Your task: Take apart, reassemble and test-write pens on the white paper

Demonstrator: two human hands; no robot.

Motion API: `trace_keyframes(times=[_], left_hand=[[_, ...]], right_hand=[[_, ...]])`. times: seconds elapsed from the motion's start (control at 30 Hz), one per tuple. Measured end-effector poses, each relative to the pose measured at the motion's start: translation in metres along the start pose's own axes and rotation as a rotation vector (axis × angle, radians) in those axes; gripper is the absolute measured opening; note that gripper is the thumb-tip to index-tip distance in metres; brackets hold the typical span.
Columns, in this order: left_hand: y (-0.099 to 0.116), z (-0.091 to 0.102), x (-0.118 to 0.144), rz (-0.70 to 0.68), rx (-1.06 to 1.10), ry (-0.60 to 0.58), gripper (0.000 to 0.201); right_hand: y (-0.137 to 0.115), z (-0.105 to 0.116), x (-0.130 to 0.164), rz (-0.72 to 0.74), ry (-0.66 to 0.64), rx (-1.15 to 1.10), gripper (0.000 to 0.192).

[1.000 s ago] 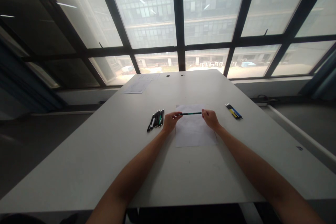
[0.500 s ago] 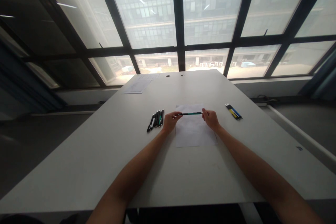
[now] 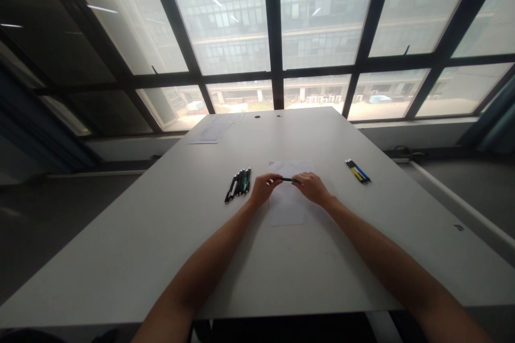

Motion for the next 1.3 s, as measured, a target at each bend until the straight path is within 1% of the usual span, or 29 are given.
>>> trace_keyframes(times=[0.17,0.33,0.5,0.63,0.83,0.97,1.1,1.23,1.3], left_hand=[[0.0051,-0.0032,0.0010,-0.036,-0.048,-0.044,0.020],[0.0022,-0.0044,0.0006,-0.033,-0.065,-0.049,0.023],[0.0007,-0.0052,0.0001,-0.062,-0.014,-0.039,0.030],[0.0007,-0.0058,0.0006,-0.080,-0.017,-0.034,0.020],[-0.0002,-0.0079,-0.0001,-0.066,-0.122,-0.071,0.024],[0.0023,-0.0066,-0.0005,-0.081,-0.150,-0.053,0.023],[0.0029,-0.0065,-0.0003,-0.091,-0.179,-0.043,0.013],[0.0024,-0.0078,-0.0004,-0.082,-0.229,-0.067,0.019],[0.0032,-0.0086,-0.0006,-0.087,-0.229,-0.081,0.020]], right_hand=[[0.0048,0.0037,0.0033,-0.063,0.002,-0.014,0.015],[0.0001,0.0038,0.0040,-0.070,-0.006,-0.024,0.022],[0.0027,0.0024,0.0027,-0.115,0.005,0.004,0.023],[0.0054,0.0023,0.0034,-0.144,-0.001,0.016,0.022],[0.0048,0.0026,0.0038,-0.137,0.005,-0.002,0.020],[0.0050,0.0028,0.0041,-0.130,0.013,-0.002,0.016],[0.0049,0.0031,0.0043,-0.124,0.010,-0.019,0.014],[0.0053,0.0037,0.0044,-0.118,0.018,-0.026,0.013],[0.0061,0.0034,0.0047,-0.118,0.021,-0.024,0.012]])
Point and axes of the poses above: each hand's wrist, its own x-axis away from the middle knuckle, its own z-axis out of the back of the hand, y = z × x, the point moved 7 cm from there along -x, towards the middle knuckle, and after that the axes turned 10 degrees about -x, right-handed, at the moved point
